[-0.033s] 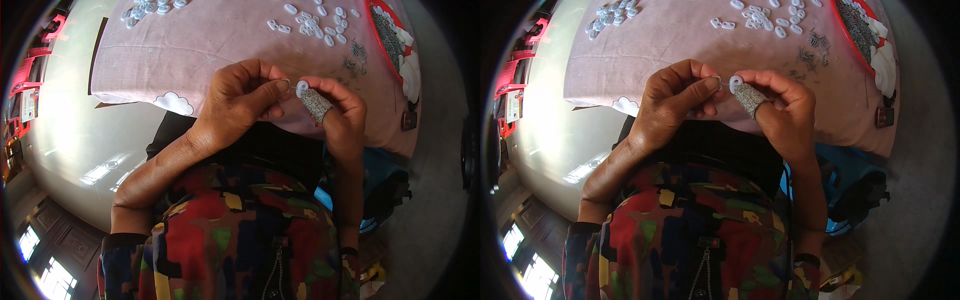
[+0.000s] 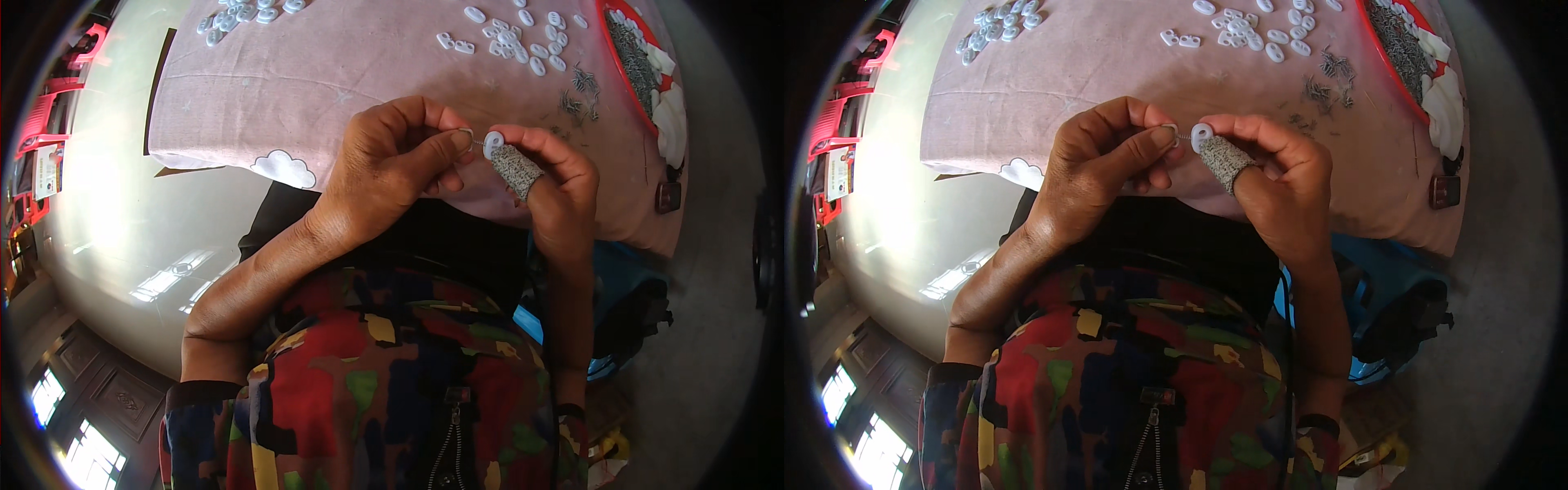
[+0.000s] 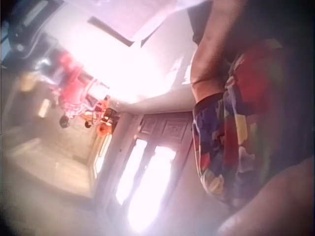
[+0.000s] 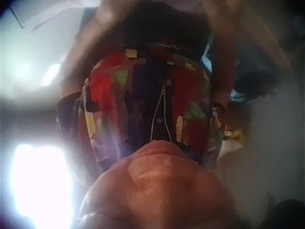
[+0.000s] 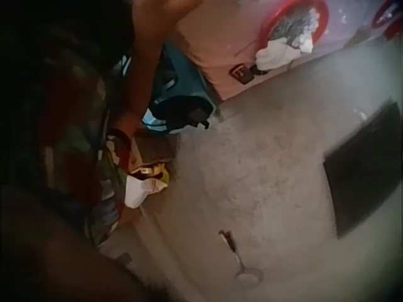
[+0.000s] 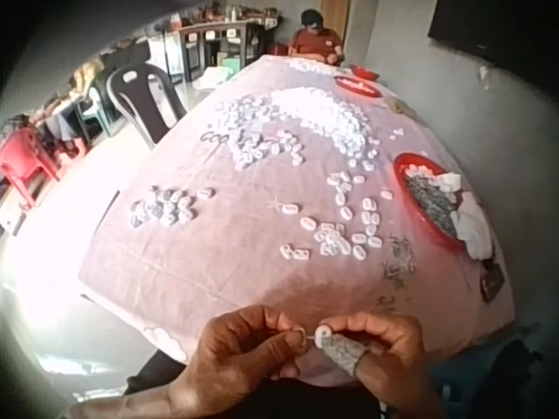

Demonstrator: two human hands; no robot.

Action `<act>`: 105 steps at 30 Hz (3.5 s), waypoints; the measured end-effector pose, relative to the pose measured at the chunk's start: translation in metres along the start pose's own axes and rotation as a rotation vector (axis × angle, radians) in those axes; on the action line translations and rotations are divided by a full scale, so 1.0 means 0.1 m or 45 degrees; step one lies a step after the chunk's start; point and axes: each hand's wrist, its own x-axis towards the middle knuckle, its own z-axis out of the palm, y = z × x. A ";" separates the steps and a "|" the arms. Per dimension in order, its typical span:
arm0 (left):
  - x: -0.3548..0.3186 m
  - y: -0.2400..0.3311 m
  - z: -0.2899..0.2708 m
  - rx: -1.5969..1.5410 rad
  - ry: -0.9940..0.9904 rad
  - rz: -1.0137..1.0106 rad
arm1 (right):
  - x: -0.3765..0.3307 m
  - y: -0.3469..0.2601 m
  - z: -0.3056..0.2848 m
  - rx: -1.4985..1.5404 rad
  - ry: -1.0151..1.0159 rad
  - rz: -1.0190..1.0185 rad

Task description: The person assembles small fasteners by picking up plastic pieces and metal screws and inserting the screws into the plastic pieces by hand.

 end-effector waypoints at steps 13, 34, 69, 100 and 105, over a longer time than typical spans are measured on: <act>0.01 -0.02 -0.02 0.081 0.002 0.031 | 0.03 0.08 -0.01 -0.013 -0.066 -0.142; -0.02 -0.01 0.00 0.081 0.049 0.011 | 0.07 0.09 0.00 0.024 -0.113 -0.176; 0.00 0.06 -0.08 0.113 -0.006 0.035 | 0.15 -0.03 -0.06 -0.115 -0.229 -0.122; 0.03 0.12 -0.04 0.075 0.014 -0.095 | 0.15 -0.03 -0.04 -0.168 -0.237 -0.281; 0.02 0.08 0.01 0.001 0.074 -0.075 | 0.07 -0.10 0.09 -0.742 -0.063 -0.576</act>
